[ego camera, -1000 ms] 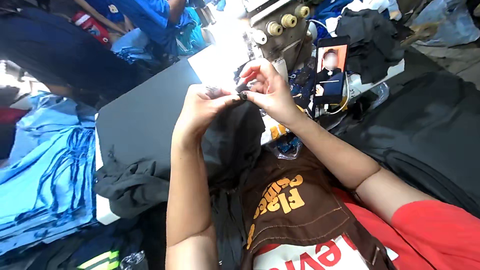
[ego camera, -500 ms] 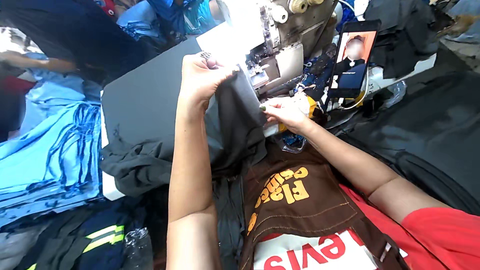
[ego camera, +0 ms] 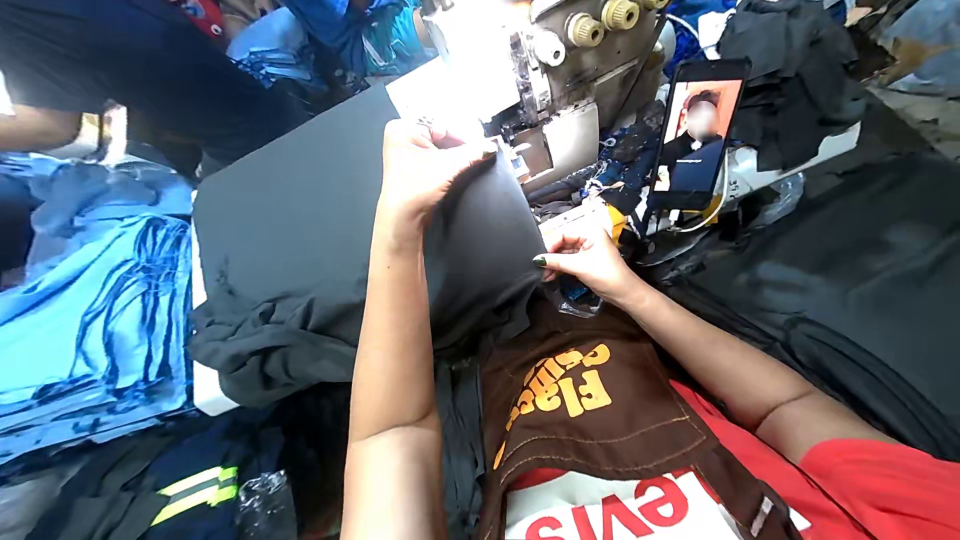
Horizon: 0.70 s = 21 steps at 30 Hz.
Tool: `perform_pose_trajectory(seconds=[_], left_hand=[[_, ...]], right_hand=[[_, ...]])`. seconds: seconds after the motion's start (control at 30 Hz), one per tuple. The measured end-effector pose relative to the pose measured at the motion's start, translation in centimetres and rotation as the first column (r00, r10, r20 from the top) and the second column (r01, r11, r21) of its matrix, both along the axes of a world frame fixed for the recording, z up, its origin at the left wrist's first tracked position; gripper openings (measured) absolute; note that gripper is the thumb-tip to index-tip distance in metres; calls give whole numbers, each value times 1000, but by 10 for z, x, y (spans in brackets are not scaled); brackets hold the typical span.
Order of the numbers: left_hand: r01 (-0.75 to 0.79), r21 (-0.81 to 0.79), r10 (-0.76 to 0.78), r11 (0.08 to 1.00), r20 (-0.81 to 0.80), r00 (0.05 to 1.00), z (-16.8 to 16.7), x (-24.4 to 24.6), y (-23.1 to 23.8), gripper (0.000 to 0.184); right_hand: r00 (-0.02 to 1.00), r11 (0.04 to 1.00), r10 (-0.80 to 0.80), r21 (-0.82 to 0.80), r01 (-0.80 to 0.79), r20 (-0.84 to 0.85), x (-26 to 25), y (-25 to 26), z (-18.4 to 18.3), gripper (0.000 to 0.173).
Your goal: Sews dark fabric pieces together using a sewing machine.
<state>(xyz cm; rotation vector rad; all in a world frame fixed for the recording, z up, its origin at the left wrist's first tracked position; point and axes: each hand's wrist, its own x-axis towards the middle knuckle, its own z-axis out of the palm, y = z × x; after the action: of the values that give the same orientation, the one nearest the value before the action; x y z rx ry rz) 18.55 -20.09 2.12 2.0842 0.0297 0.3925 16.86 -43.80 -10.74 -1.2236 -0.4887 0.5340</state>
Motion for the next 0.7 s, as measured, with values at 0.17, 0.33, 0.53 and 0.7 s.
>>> perform_pose_trajectory(seconds=[0.17,0.33,0.53,0.7], left_hand=[[-122,329,141,936,-35,989,-21,14,-4,28],[-253,531,162,809,211,964,-64,0,-18,21],[-414,755,230,509,345,910,-89,-39,-83,27],[-317,796,375,516,122,919,-95,-43,-102,41]], right_hand=[[993,994,-98,-57,94,-63,-3,-5,-4,22],[987,993,-59,-106,43,-152,0,-7,-15,41],[979,997,31,-69,-45,-199,-7,-17,-21,12],[975,998,26,-44,-37,-220,-8,-21,-12,14]])
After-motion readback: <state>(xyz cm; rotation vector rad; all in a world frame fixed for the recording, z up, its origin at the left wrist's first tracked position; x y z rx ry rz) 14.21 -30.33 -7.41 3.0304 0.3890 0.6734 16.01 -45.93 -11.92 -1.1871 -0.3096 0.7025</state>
